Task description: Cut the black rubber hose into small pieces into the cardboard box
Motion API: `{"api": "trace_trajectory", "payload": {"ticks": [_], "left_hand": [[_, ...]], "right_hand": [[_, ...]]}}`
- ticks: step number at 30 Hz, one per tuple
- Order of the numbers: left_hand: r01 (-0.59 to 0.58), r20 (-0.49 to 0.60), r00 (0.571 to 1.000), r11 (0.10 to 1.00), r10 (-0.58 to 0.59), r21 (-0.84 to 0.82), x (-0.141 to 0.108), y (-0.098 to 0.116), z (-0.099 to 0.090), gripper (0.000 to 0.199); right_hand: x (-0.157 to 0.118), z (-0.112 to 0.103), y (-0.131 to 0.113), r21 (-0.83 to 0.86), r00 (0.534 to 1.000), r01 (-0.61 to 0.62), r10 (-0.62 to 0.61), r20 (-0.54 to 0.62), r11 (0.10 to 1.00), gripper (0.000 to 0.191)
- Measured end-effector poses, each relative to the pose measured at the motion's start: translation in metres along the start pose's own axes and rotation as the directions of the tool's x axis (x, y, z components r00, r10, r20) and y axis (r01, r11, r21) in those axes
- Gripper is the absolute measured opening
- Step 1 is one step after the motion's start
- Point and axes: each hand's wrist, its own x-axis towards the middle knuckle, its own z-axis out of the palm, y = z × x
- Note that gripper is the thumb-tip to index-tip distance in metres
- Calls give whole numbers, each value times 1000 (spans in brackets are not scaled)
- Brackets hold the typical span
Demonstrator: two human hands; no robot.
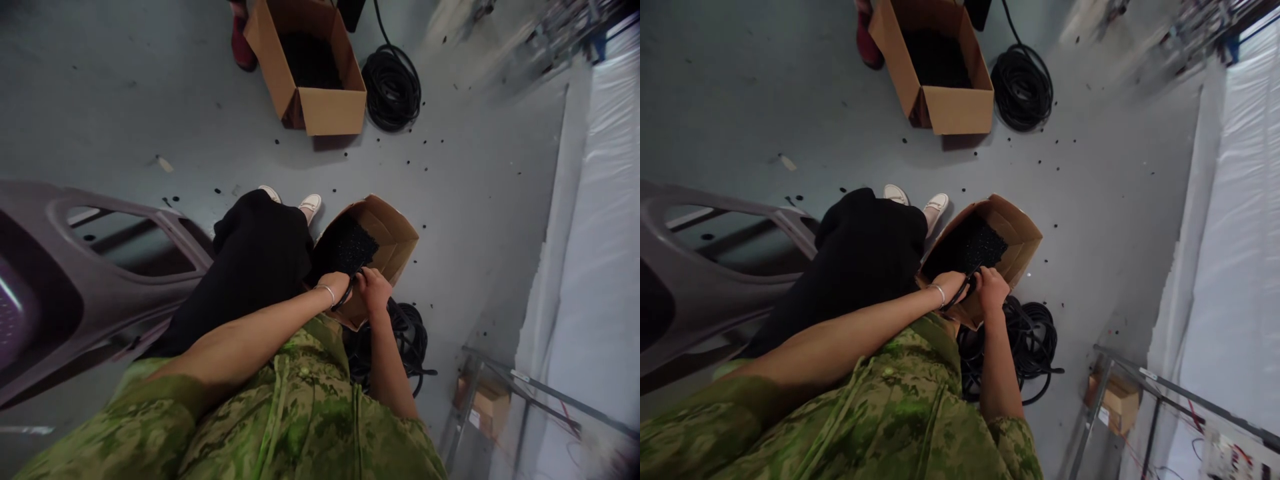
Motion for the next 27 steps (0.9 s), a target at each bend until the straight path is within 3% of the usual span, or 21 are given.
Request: {"api": "trace_trajectory", "payload": {"ticks": [11,21,27], "left_hand": [[1,-24,1000,998,-3,-65,4,-3,3,34],[-30,-46,998,997,34,76,7,-5,10,38],[-33,-24,999,991,36,132,7,-2,9,32]], "right_hand": [[-10,22,4,333,996,9,21,-86,943,30],[-15,11,3,107,997,28,-20,-76,994,25],[-14,19,1,39,997,-8,11,-79,999,26]]}}
